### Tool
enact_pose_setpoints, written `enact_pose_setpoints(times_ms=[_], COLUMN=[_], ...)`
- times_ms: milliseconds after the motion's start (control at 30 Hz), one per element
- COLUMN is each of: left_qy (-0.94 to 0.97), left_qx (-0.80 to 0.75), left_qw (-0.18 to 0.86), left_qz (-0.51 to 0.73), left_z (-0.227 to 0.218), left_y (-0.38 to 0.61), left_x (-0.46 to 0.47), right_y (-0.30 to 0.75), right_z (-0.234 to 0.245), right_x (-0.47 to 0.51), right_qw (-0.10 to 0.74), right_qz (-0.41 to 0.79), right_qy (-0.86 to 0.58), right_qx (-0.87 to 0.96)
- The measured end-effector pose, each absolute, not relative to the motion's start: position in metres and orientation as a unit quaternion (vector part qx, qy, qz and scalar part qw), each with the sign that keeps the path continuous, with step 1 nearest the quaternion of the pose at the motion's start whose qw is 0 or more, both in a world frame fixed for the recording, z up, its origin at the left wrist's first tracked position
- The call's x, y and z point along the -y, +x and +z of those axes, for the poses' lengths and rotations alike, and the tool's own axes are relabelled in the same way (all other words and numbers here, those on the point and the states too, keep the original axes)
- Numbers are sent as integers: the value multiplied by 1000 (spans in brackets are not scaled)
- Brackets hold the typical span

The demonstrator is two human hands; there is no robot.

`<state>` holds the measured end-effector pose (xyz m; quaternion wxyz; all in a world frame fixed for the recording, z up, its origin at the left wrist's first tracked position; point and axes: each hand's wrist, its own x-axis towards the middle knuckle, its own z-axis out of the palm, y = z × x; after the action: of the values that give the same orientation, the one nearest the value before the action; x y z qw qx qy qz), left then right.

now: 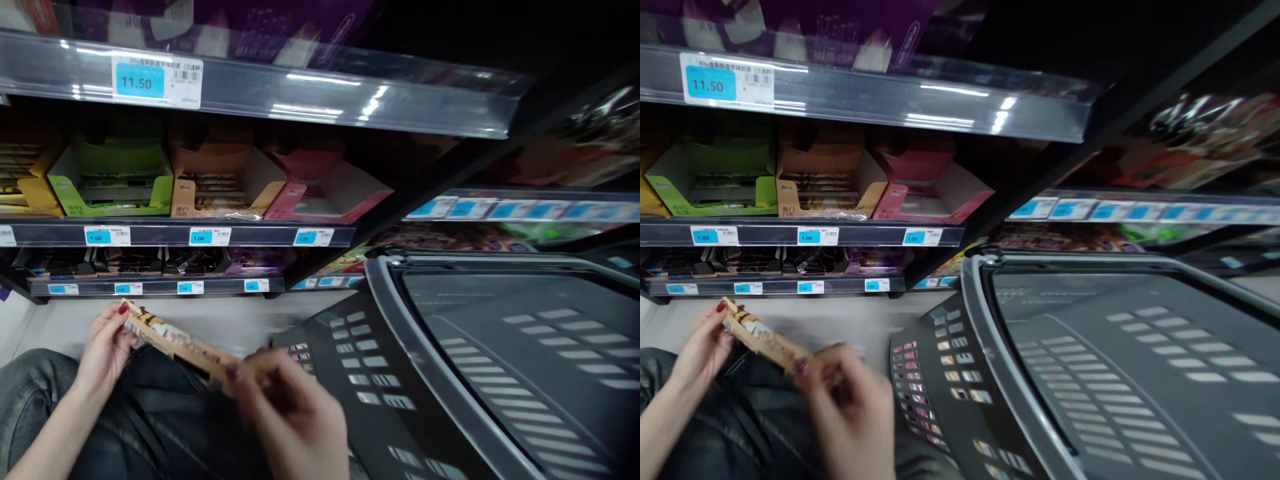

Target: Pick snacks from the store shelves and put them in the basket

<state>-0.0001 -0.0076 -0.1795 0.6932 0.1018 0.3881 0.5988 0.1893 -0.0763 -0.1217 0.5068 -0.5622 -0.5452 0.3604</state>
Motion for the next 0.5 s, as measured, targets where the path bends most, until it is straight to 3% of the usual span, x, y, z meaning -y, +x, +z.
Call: enact_pose_setpoints(times_ms=[133,300,400,500], left_qy=[255,348,483,707], left_qx=[-457,-500,-558,-479], left_qw=[576,492,310,204], left_qz=[628,623,599,479], left_z=[-155,-145,-140,-142], left_y=[-12,-4,3,13], left_x=[14,28,49,76], right_y=[215,221,213,191], right_z=[-135,-158,-182,-208], right_x=[45,28,15,2], right_qw=[545,549,568,574], right_qz=[480,538,595,643], right_qy=[-552,-527,-477,-431], right_qx=[409,363,309,266])
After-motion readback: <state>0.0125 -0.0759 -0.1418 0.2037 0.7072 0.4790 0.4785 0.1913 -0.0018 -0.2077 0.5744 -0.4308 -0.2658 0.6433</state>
